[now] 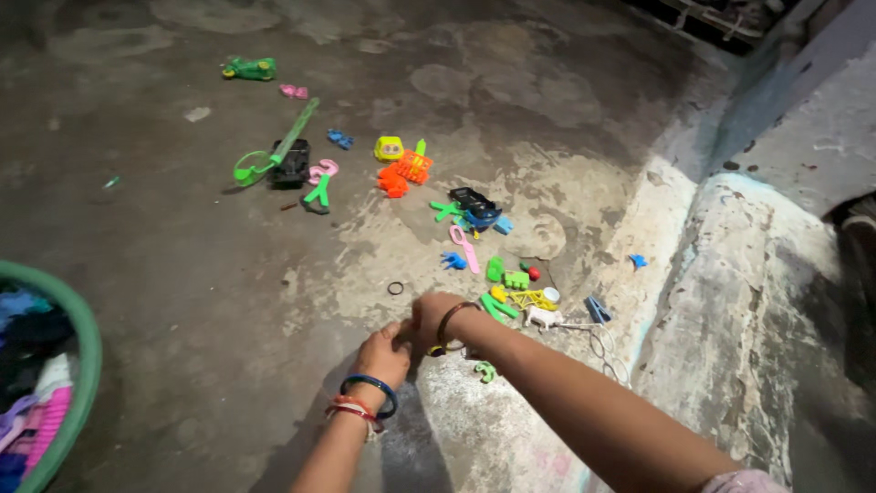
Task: The person picks up plastic toys, letters, and numbers from the floor and places them into a green basket.
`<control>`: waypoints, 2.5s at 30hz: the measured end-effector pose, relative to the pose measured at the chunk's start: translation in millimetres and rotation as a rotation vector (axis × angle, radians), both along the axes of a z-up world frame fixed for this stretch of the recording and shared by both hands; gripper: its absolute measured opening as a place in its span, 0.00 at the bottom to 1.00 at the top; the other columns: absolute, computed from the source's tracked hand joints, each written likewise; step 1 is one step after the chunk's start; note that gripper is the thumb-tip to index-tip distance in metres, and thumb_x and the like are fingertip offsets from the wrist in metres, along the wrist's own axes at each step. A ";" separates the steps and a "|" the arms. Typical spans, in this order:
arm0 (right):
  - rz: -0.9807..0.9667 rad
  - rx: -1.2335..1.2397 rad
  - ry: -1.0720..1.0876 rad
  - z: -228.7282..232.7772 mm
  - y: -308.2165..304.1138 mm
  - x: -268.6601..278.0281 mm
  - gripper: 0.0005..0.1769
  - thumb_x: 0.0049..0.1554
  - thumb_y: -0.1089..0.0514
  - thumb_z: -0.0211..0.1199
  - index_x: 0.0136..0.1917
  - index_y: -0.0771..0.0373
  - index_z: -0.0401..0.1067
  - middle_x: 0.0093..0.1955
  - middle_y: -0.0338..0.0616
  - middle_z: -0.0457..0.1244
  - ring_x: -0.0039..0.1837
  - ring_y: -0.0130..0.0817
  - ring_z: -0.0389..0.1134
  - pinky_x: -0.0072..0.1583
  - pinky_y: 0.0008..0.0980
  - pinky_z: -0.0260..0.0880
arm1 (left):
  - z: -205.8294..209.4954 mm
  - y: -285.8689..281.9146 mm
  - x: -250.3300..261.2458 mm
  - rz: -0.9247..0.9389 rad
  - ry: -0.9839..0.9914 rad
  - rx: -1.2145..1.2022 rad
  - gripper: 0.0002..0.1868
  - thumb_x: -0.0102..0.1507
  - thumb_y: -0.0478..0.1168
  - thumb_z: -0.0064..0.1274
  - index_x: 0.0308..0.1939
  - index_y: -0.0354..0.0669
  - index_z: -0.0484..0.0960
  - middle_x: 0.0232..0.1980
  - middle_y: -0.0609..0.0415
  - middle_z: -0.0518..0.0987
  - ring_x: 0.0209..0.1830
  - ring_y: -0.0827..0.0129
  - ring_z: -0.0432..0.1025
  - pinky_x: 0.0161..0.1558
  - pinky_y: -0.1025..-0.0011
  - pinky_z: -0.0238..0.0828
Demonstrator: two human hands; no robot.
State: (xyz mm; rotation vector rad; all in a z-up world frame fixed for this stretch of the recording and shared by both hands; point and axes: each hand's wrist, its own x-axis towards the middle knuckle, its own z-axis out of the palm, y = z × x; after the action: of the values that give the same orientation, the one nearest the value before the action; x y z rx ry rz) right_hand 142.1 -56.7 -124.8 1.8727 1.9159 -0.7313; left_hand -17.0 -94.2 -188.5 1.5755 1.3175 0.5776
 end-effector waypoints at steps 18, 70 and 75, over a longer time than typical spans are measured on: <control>0.033 0.643 0.526 -32.1 1.9 -47.6 0.20 0.46 0.60 0.68 0.54 0.50 0.81 0.52 0.51 0.66 0.55 0.54 0.70 0.57 0.45 0.71 | -6.4 30.1 -57.8 0.472 0.107 0.225 0.16 0.59 0.36 0.53 0.50 0.49 0.86 0.52 0.49 0.83 0.50 0.56 0.79 0.52 0.61 0.74; -0.986 -0.318 1.823 -88.6 74.1 1.0 0.18 0.64 0.55 0.59 0.63 0.68 0.70 0.51 0.50 0.67 0.53 0.42 0.71 0.60 0.43 0.74 | 22.5 64.0 -53.1 0.369 -0.088 0.259 0.21 0.61 0.32 0.50 0.58 0.47 0.80 0.54 0.48 0.83 0.52 0.61 0.80 0.52 0.64 0.77; -0.967 -0.464 1.952 -56.6 52.7 -1.5 0.23 0.64 0.54 0.55 0.69 0.66 0.71 0.55 0.54 0.68 0.54 0.44 0.71 0.59 0.41 0.74 | 39.3 59.7 -47.4 0.329 -0.114 0.318 0.19 0.63 0.32 0.50 0.57 0.46 0.80 0.56 0.50 0.82 0.52 0.63 0.79 0.50 0.65 0.78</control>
State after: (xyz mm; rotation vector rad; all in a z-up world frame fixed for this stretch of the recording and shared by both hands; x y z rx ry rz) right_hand 140.6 -4.0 -181.4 1.4271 0.6049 -3.7216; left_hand -64.4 -34.5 -149.2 1.5557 1.4612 1.1113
